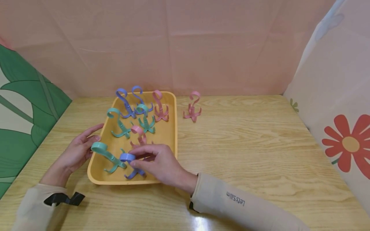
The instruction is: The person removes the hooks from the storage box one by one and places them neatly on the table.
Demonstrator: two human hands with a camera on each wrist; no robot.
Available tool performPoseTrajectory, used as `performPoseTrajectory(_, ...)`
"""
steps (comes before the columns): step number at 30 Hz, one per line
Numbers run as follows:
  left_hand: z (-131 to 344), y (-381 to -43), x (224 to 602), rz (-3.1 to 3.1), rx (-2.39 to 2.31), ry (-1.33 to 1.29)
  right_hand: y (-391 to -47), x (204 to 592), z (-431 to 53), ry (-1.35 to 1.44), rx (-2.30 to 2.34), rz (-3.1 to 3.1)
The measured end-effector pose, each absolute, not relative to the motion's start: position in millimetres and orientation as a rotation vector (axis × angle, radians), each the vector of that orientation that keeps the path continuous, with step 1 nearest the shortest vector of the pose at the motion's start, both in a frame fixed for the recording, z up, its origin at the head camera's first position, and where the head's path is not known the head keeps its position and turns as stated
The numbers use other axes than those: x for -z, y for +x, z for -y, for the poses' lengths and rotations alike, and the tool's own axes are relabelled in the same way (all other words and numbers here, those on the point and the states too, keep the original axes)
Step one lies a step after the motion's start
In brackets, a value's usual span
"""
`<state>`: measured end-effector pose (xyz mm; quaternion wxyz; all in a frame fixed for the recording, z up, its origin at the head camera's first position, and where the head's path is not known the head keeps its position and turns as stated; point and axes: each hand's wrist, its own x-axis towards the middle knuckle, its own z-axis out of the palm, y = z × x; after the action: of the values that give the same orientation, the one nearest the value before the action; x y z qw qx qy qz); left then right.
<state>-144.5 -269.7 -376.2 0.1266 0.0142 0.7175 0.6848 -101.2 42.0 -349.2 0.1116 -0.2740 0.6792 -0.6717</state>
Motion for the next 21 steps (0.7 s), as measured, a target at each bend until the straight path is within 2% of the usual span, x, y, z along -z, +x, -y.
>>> performPoseTrajectory(21,270,-144,374,-2.104,-1.965,0.023,-98,338,-49,-0.746,1.994,-1.999)
